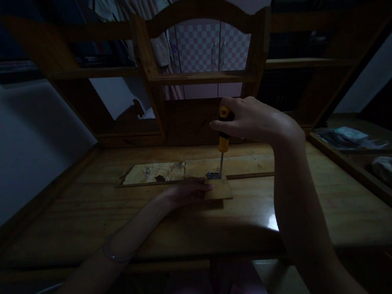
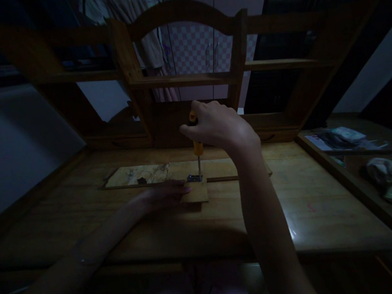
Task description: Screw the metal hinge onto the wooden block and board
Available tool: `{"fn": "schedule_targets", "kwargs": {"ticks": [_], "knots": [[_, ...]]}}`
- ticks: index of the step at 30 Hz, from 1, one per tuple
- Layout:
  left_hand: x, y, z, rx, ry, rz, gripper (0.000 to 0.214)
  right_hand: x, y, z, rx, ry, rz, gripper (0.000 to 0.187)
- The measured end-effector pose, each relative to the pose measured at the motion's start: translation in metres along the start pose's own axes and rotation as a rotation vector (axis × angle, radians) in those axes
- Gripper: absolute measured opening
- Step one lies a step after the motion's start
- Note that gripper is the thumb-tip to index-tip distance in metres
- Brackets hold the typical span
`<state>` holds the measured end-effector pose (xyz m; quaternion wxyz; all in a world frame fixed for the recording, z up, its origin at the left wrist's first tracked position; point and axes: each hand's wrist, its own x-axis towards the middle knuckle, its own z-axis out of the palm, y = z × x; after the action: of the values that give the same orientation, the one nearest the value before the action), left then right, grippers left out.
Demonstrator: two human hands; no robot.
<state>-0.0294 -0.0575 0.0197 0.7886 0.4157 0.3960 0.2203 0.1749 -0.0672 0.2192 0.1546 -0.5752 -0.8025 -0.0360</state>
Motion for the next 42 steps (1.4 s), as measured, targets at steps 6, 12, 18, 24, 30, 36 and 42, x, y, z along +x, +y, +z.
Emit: {"fn": "schedule_targets", "kwargs": {"ticks": [6, 12, 18, 24, 30, 36, 42], "knots": [[0.0010, -0.0001, -0.0007, 0.005, -0.012, -0.002, 0.037, 0.0011, -0.0016, 0.0003, 0.027, 0.013, -0.036, 0.034], [0.0024, -0.0016, -0.0023, -0.016, 0.002, 0.002, 0.040, 0.0023, 0.0009, 0.0051, 0.052, 0.013, -0.079, 0.037], [0.0004, -0.0003, -0.0011, 0.007, -0.007, 0.002, 0.042, 0.0018, 0.0021, 0.0017, 0.058, -0.017, -0.051, 0.037], [-0.0018, 0.0023, 0.0023, -0.003, 0.013, 0.006, 0.042, 0.0029, 0.0026, 0.0035, 0.010, 0.002, -0.045, 0.042], [-0.0005, 0.0016, 0.0018, 0.023, 0.005, -0.004, 0.039, 0.0025, 0.0019, 0.0019, 0.000, 0.013, -0.029, 0.044], [-0.0006, 0.0007, -0.0001, 0.001, 0.011, 0.006, 0.040, 0.0011, -0.0010, -0.0004, 0.028, 0.034, -0.071, 0.030], [-0.0007, 0.0001, -0.0002, -0.006, -0.030, 0.011, 0.040, 0.0014, -0.0013, 0.0015, 0.110, 0.038, -0.171, 0.020]]}}
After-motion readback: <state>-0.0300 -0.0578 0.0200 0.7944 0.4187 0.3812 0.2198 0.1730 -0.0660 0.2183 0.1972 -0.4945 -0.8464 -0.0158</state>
